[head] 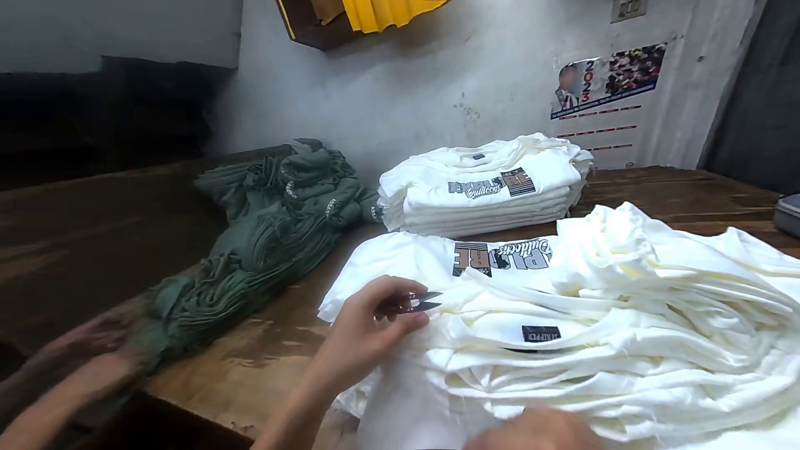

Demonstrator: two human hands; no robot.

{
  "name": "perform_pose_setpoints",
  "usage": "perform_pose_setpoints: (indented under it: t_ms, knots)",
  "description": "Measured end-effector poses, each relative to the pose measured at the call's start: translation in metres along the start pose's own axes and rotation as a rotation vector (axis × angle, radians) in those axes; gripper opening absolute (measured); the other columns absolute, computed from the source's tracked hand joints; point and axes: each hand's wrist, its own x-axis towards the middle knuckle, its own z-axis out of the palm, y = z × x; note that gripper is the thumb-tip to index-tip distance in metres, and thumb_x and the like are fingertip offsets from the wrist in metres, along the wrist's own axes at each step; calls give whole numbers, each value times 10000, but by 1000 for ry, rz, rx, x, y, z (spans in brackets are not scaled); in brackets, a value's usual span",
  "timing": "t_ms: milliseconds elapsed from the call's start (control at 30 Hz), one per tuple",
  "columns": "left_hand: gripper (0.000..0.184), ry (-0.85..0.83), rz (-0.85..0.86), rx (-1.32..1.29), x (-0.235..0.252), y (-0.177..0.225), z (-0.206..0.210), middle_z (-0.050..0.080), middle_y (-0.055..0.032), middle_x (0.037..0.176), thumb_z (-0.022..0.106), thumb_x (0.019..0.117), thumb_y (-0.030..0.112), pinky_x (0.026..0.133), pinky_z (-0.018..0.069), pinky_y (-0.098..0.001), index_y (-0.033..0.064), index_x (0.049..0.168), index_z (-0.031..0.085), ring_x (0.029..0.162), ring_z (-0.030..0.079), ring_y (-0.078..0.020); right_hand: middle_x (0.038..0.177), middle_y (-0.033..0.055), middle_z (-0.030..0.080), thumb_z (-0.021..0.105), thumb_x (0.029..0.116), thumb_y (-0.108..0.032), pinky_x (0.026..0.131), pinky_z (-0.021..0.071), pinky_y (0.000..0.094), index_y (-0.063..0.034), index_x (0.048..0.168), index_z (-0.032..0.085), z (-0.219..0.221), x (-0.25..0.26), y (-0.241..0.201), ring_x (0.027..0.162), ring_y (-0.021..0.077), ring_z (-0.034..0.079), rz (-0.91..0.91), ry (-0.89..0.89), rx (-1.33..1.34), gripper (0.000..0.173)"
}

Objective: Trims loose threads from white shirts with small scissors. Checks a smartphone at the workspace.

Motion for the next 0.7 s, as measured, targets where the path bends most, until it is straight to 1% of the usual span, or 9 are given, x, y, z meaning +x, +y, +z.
perform_pose_setpoints:
  t_ms: [100, 167, 200, 267, 333, 400, 467, 600, 700]
  knots:
    - [343, 35, -28, -25, -5, -5, 5, 691, 54, 943, 755, 892, 420, 709, 562, -234, 198, 1152, 739, 825, 660, -81, 741, 17, 701, 686, 963, -231, 564, 490, 326, -155, 992, 811, 7, 29, -3, 670, 186, 632, -71, 436, -382, 149]
    - [412, 44, 26, 1, -7, -7, 8, 690, 56, 984, 770, 888, 419, 718, 576, -230, 205, 1236, 717, 839, 664, -79, 904, 43, 705, 647, 926, -176, 563, 499, 318, -208, 1087, 811, 20, 51, 11, 763, 213, 646, -128, 507, -539, 233]
    - [422, 52, 77, 35, -8, -9, 9, 692, 62, 1001, 766, 897, 409, 709, 568, -218, 209, 1264, 711, 833, 658, -65, 945, 61, 703, 637, 890, -129, 568, 507, 319, -212, 1045, 819, 27, 59, 20, 783, 221, 651, -145, 519, -560, 253]
    - [289, 88, 187, 104, -10, -10, 10, 718, 76, 999, 738, 921, 343, 681, 549, -179, 194, 1167, 764, 820, 652, -22, 957, 66, 695, 636, 861, -83, 574, 519, 304, -197, 916, 805, 36, 64, 31, 777, 205, 647, -149, 545, -522, 211]
    - [203, 100, 248, 127, -13, -10, 8, 722, 78, 991, 712, 947, 315, 680, 537, -153, 191, 1095, 776, 836, 653, -2, 960, 55, 670, 612, 910, -97, 624, 516, 242, -172, 890, 775, 38, 60, 34, 774, 138, 610, -150, 598, -349, 180]
    - [206, 112, 282, 124, -17, -11, 6, 726, 73, 1021, 711, 958, 328, 703, 550, -159, 200, 1109, 769, 879, 668, -13, 978, 53, 635, 621, 978, -118, 758, 545, 173, -131, 910, 752, 37, 49, 34, 863, 70, 613, -131, 644, -81, 148]
    - [224, 131, 320, 129, -20, -11, 6, 723, 70, 1049, 724, 952, 335, 744, 574, -178, 219, 1139, 766, 920, 677, -32, 996, 58, 607, 653, 992, -126, 830, 539, 134, -100, 914, 742, 36, 40, 34, 925, 34, 610, -113, 681, 110, 121]
    - [188, 152, 466, 244, -20, 1, 15, 707, 106, 1027, 689, 981, 349, 851, 493, -249, 283, 1145, 753, 964, 624, -37, 1002, 41, 587, 650, 1005, -162, 832, 521, 111, -120, 927, 725, 42, 37, 34, 931, 9, 594, -112, 718, 139, 116]
    - [160, 143, 583, 370, -16, 15, 25, 690, 98, 995, 622, 1029, 303, 859, 439, -286, 299, 1133, 743, 923, 588, -56, 992, 28, 589, 641, 1009, -175, 827, 509, 113, -150, 944, 734, 45, 39, 34, 924, 9, 584, -137, 738, 87, 115]
